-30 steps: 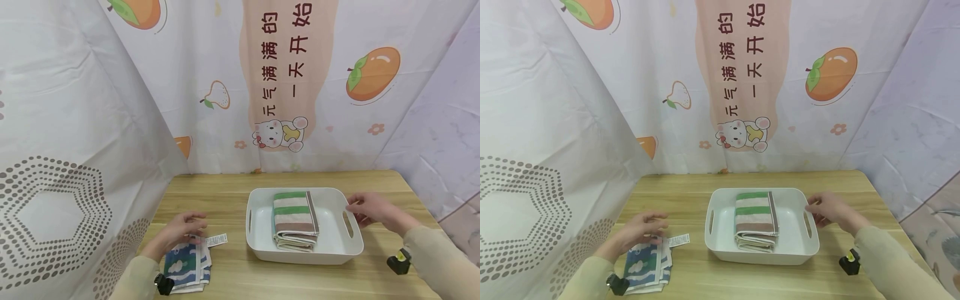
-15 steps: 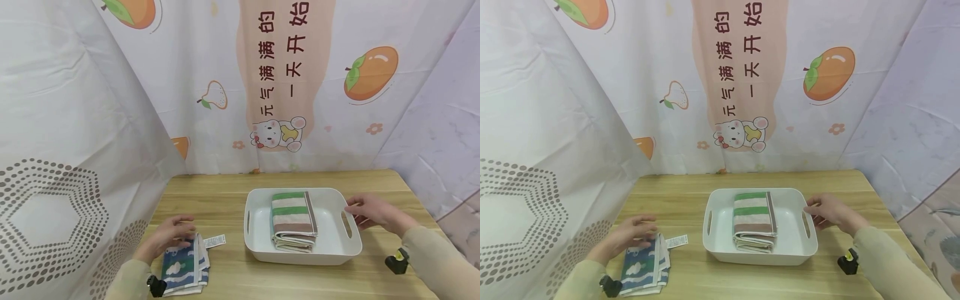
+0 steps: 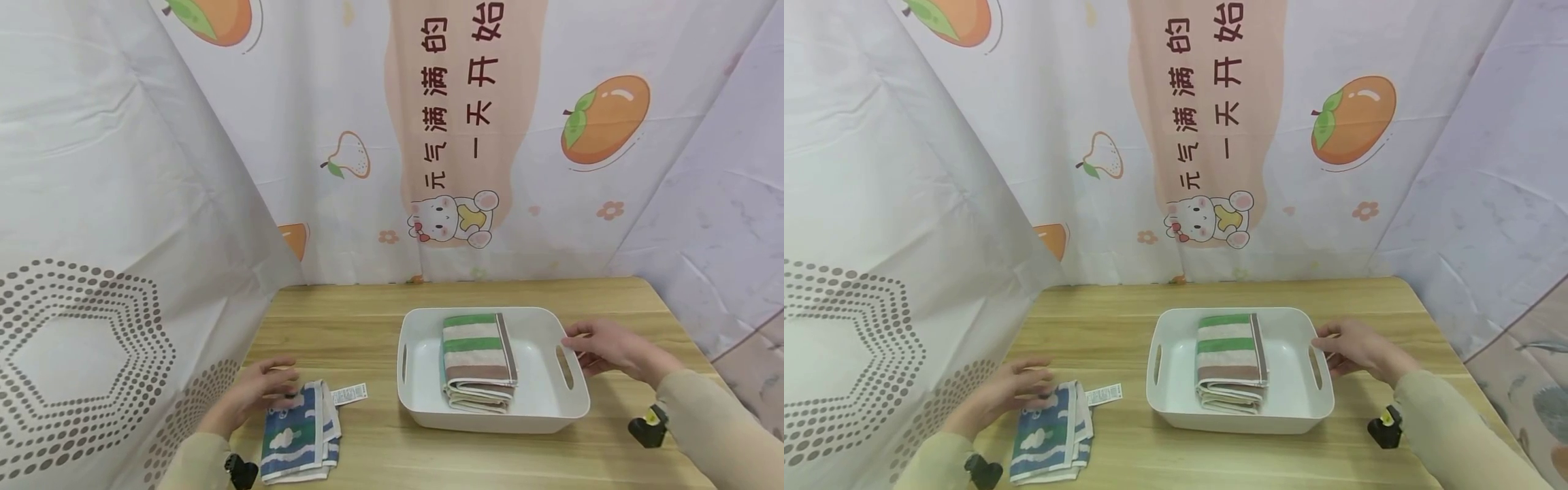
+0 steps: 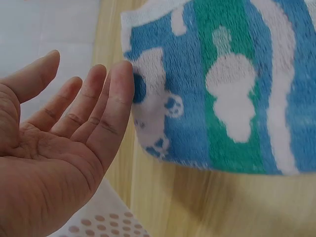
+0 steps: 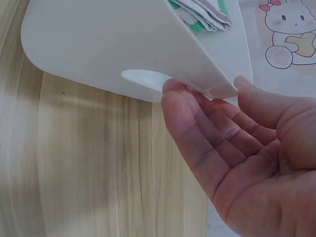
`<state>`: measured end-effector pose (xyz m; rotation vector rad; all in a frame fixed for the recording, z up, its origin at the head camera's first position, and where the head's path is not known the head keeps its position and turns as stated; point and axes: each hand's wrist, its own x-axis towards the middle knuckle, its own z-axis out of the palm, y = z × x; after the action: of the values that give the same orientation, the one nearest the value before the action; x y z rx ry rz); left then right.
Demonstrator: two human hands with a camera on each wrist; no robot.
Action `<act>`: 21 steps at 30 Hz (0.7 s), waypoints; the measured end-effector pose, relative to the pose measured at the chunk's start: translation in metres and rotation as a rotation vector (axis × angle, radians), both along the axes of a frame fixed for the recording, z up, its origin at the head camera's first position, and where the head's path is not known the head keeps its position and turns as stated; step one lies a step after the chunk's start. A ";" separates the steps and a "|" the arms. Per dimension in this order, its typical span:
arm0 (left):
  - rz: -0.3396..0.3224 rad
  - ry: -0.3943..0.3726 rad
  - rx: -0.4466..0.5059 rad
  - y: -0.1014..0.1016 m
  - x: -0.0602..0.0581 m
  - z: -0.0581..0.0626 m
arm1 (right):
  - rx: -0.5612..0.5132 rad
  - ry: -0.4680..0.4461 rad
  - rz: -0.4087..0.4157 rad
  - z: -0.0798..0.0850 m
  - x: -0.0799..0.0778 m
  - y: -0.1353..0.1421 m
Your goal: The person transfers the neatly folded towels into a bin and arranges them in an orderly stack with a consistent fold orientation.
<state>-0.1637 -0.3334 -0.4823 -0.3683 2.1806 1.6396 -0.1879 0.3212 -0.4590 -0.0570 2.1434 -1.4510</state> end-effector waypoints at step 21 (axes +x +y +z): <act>0.077 -0.025 -0.109 -0.027 0.007 -0.013 | 0.007 -0.022 0.004 0.004 0.002 -0.002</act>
<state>-0.1568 -0.3608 -0.4951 -0.5069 2.2688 1.5499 -0.1855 0.3196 -0.4548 -0.0420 2.1289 -1.4359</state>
